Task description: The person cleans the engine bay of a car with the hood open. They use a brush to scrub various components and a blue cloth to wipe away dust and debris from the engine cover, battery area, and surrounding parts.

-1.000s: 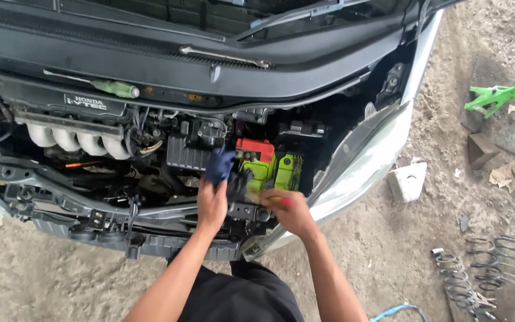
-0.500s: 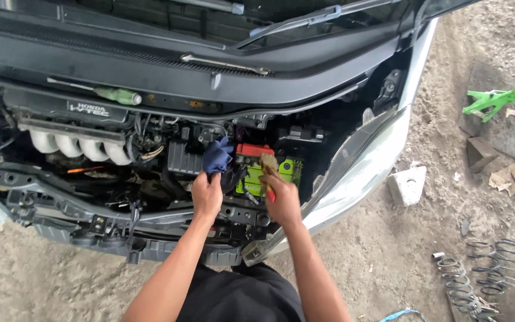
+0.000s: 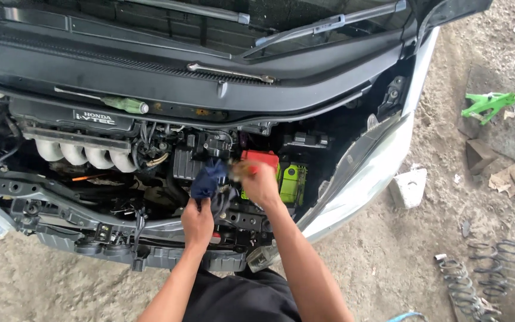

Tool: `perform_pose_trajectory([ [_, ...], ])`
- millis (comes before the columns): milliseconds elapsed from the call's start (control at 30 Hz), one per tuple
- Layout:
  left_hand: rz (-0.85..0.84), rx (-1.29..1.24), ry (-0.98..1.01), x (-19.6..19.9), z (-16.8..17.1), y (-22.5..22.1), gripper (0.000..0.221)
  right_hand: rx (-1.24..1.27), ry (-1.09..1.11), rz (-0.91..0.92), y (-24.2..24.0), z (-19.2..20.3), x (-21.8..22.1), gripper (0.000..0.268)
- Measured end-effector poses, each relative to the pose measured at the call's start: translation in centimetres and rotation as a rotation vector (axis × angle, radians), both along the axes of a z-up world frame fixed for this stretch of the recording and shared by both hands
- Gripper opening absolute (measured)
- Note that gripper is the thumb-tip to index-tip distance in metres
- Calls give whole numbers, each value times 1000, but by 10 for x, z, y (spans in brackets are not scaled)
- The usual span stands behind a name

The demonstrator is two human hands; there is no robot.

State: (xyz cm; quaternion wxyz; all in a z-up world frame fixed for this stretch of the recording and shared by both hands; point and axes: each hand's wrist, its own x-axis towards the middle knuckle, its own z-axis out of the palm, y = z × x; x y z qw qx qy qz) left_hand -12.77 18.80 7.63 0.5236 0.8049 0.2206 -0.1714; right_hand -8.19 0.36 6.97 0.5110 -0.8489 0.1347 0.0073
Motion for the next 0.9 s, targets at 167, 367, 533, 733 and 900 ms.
perform_pose_trajectory([
  [167,-154,114,-404,17,12,-18,23,673,-148,-1069,1,37,-25,17],
  [367,-487,416,-964,56,8,-84,42,321,-160,-1085,-45,26,-78,14],
  [533,-1038,731,-805,86,-72,-113,67,281,-55,-1006,-51,92,-135,22],
  [733,-1272,978,-672,100,-89,-131,103,312,25,-933,-46,62,-211,22],
  [900,-1065,995,-748,105,-87,-148,89,448,129,-1099,-18,95,-197,22],
])
